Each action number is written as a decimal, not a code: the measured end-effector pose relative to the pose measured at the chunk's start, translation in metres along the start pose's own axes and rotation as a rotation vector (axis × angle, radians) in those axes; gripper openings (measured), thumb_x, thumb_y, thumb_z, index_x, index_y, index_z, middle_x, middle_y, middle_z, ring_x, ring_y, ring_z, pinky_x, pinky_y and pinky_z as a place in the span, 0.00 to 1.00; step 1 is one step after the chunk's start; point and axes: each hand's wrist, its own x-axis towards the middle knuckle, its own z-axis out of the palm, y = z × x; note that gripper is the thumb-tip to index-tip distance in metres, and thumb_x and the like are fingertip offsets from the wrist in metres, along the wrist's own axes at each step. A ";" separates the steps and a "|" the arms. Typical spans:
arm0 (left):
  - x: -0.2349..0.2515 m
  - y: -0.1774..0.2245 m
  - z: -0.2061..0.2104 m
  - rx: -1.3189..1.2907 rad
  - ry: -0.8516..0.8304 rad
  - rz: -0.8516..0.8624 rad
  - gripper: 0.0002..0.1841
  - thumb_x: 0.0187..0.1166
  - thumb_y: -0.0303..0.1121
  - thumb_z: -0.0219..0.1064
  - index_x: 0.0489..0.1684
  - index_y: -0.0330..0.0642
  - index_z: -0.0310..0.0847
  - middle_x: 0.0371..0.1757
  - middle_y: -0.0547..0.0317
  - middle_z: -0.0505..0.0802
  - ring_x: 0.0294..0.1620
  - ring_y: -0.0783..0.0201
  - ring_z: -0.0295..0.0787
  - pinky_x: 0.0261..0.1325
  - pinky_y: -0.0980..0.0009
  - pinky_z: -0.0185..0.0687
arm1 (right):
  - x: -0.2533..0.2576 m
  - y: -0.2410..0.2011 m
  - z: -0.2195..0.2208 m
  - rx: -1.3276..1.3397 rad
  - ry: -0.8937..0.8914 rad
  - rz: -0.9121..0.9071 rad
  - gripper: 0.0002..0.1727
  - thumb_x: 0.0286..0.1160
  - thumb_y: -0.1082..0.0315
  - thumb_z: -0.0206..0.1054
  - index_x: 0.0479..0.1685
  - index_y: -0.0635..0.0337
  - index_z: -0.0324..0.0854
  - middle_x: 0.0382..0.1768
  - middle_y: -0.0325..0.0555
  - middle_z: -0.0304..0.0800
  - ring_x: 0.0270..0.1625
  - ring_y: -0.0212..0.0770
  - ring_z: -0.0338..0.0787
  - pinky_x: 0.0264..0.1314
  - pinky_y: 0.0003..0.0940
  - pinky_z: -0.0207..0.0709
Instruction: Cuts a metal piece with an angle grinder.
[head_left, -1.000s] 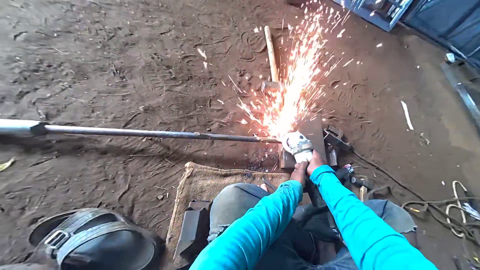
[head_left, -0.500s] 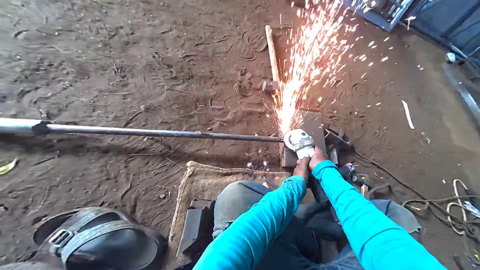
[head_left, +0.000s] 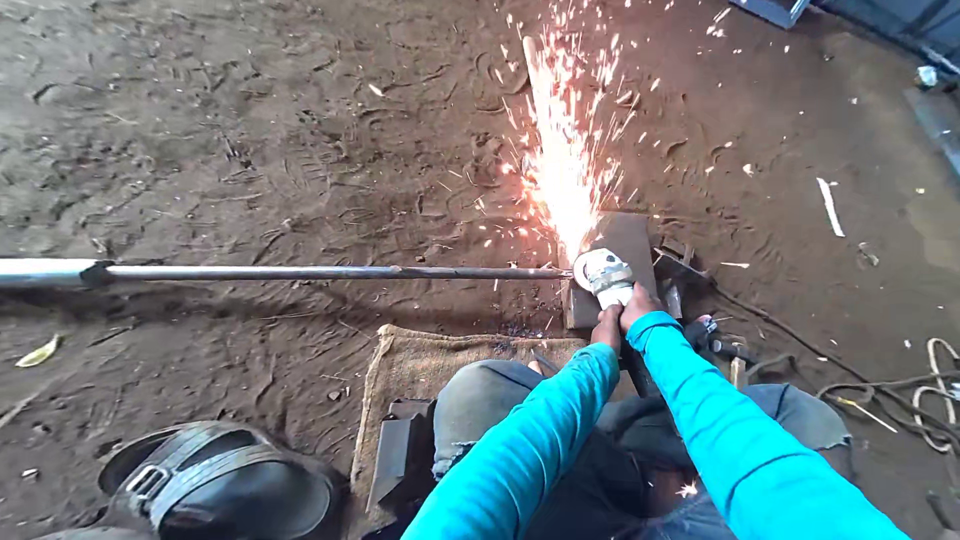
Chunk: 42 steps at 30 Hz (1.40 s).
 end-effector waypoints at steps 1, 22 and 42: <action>-0.002 0.001 0.002 0.017 -0.005 0.010 0.34 0.93 0.56 0.44 0.77 0.31 0.73 0.75 0.32 0.81 0.79 0.42 0.74 0.80 0.42 0.65 | 0.001 0.001 -0.001 0.000 0.010 -0.005 0.42 0.71 0.62 0.74 0.86 0.62 0.62 0.69 0.65 0.85 0.71 0.62 0.87 0.71 0.62 0.78; 0.013 -0.006 -0.006 -0.003 -0.062 0.063 0.36 0.92 0.58 0.41 0.82 0.35 0.69 0.76 0.34 0.81 0.79 0.43 0.74 0.80 0.42 0.67 | 0.013 0.002 0.008 0.014 0.038 -0.010 0.43 0.67 0.60 0.76 0.86 0.61 0.63 0.68 0.66 0.86 0.68 0.63 0.89 0.70 0.64 0.79; 0.012 -0.016 -0.007 -0.042 -0.003 0.076 0.33 0.92 0.56 0.47 0.81 0.35 0.68 0.75 0.34 0.81 0.77 0.43 0.75 0.79 0.42 0.67 | 0.012 0.008 0.023 0.039 0.052 -0.040 0.42 0.67 0.62 0.77 0.84 0.62 0.65 0.66 0.66 0.87 0.67 0.64 0.90 0.69 0.64 0.79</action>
